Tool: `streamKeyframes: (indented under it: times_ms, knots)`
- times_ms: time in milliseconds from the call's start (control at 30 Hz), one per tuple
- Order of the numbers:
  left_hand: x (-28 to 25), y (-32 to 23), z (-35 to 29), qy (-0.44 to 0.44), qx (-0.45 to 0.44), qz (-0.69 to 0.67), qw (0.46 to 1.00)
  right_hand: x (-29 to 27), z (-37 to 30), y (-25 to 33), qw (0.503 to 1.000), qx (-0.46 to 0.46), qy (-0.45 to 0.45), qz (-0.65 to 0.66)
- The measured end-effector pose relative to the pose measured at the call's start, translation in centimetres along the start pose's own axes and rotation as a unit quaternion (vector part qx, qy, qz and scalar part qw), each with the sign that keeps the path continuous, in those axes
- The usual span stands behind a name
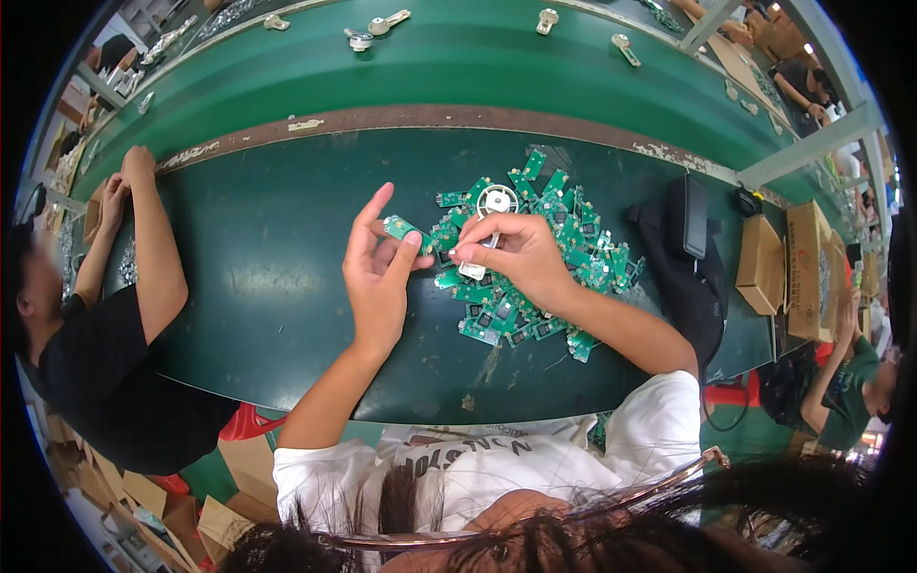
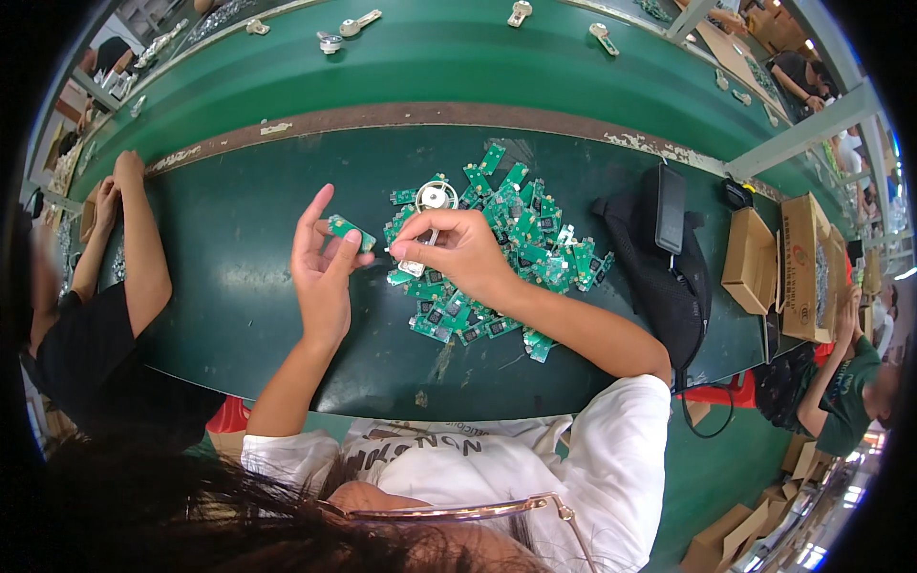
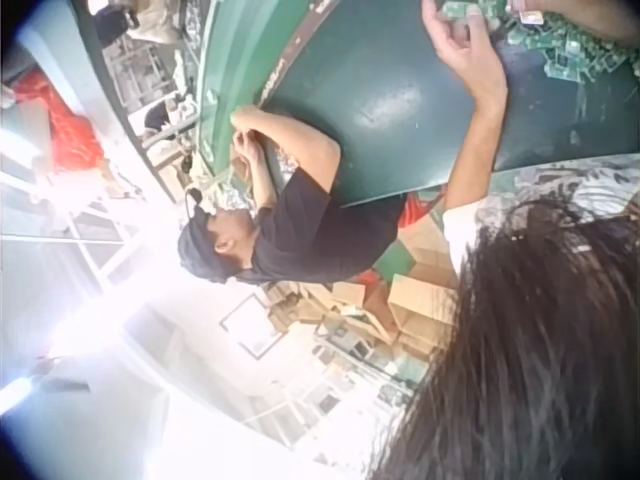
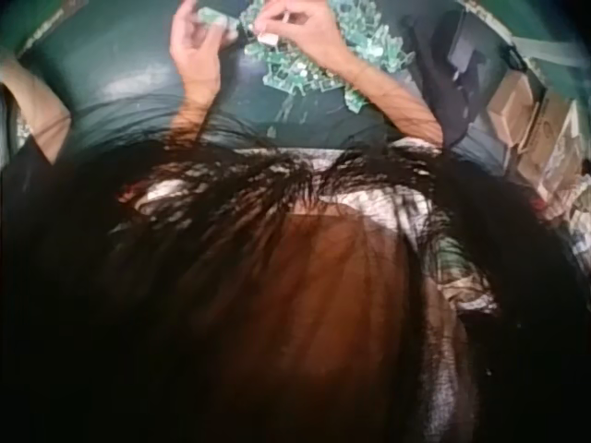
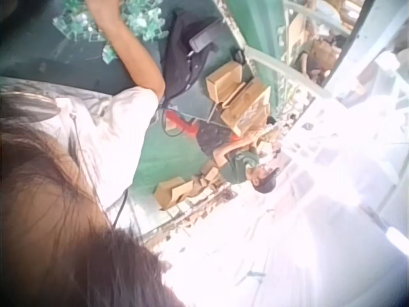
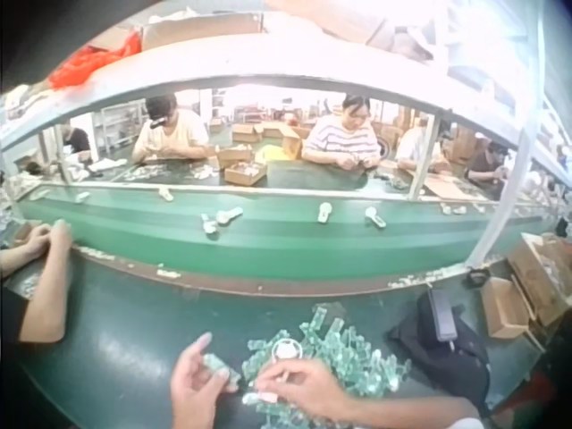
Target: Assembling electronic components by hand on an assembly line.
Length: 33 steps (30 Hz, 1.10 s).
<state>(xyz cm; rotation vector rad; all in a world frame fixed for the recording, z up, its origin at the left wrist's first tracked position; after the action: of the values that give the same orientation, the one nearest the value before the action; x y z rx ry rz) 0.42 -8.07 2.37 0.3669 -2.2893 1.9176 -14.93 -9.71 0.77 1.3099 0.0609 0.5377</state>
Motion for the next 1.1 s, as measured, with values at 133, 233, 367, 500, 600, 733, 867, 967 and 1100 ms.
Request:
streamKeyframes:
  times_ms: [133,233,367,500,600,733,867,967,1100]
  knots:
    - [-0.1,1.5,0.6,0.028,-0.054,-0.062,0.996,0.4,0.0,0.0,1.0,-0.021,-0.014,-0.013]
    - [0.5,2.1,0.1,0.068,-0.051,-0.106,0.991,0.5,0.1,0.5,0.998,-0.042,-0.044,-0.007]
    - [1.5,2.1,-0.5,0.089,-0.024,0.064,0.994,0.2,0.0,0.6,0.998,-0.04,-0.046,-0.008]
    - [2.0,1.3,-0.7,0.083,0.108,0.236,0.962,-0.1,0.1,2.6,0.974,-0.126,-0.023,-0.185]
    - [1.5,1.0,-0.8,0.026,0.101,0.204,0.973,-0.1,-0.1,3.5,0.95,-0.169,-0.015,-0.262]
    - [1.3,0.9,-1.0,0.0,0.125,0.2,0.972,0.5,-0.2,2.6,0.965,-0.142,0.0,-0.222]
    - [2.2,-0.6,-2.3,-0.017,0.26,0.327,0.909,0.4,-0.4,2.0,0.968,-0.141,-0.015,-0.208]
    - [2.5,-0.7,-2.7,-0.03,0.295,0.343,0.891,0.5,-0.6,1.4,0.979,-0.093,-0.022,-0.182]
    - [2.9,-0.7,-3.0,-0.02,0.312,0.338,0.888,-0.2,-1.0,0.5,0.991,-0.04,-0.095,-0.088]
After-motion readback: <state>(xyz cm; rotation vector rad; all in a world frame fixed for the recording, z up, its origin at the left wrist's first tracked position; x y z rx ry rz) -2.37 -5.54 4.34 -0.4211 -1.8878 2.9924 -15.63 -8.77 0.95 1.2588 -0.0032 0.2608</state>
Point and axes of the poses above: each hand's wrist, its own z-axis towards the middle knuckle, its own x-axis out of the palm, y = z × x, the point moved 8 cm from there along z, towards the middle knuckle, and after that the axes turned 14 degrees about -x, right-handed, at the moved point
